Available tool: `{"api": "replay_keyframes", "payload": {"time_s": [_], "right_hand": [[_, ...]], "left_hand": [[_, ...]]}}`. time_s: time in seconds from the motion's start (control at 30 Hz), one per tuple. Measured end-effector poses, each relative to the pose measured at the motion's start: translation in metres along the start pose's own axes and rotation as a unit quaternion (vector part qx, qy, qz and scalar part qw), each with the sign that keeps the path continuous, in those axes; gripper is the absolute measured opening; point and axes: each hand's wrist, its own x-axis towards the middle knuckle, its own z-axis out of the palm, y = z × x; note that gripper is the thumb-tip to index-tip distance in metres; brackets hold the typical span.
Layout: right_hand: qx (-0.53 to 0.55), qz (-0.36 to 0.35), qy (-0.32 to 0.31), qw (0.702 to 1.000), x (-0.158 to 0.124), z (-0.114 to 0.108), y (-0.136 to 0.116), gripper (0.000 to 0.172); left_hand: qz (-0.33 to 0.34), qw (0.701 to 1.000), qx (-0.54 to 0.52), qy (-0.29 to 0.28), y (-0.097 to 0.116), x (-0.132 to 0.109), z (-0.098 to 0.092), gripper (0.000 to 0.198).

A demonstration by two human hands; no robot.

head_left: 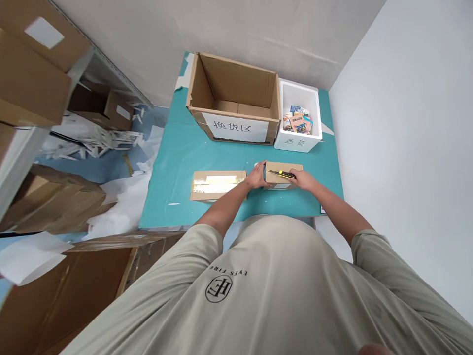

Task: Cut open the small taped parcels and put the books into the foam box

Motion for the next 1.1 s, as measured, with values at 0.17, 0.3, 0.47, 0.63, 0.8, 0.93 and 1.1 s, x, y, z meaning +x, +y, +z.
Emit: {"api": "replay_keyframes", "payload": {"time_s": [0.17,0.3,0.47,0.63,0.8,0.93,1.1], "right_hand": [[-0.087,-0.039,-0.034,0.995,0.012,-0.012,-0.016,0.045],[-0.125,-0.055,-0.033,0.99,0.019,-0.016,-0.026,0.046],[-0.171,-0.061,-0.032,0.983,0.022,-0.015,-0.037,0.042],[-0.168,-0.061,-0.031,0.983,0.021,-0.017,-0.036,0.038],[-0.16,-0.051,-0.036,0.985,0.013,-0.021,-0.025,0.04],[-0.178,-0.014,-0.06,0.982,0.002,-0.026,-0.016,0.041],[-0.232,-0.005,-0.079,0.969,-0.003,-0.038,-0.026,0.044]], "left_hand": [[0.015,1.0,-0.012,-0.009,0.0,-0.003,0.002,0.148],[0.005,1.0,-0.008,-0.012,-0.001,-0.004,0.002,0.148],[0.001,1.0,-0.003,-0.013,0.0,-0.005,0.002,0.15],[-0.002,1.0,0.012,-0.01,0.001,-0.004,0.003,0.145],[0.0,1.0,0.029,-0.006,0.003,-0.004,0.004,0.138],[0.004,1.0,0.029,-0.001,0.003,-0.005,0.004,0.135],[0.006,0.999,0.053,-0.007,0.001,-0.006,0.001,0.135]]}}
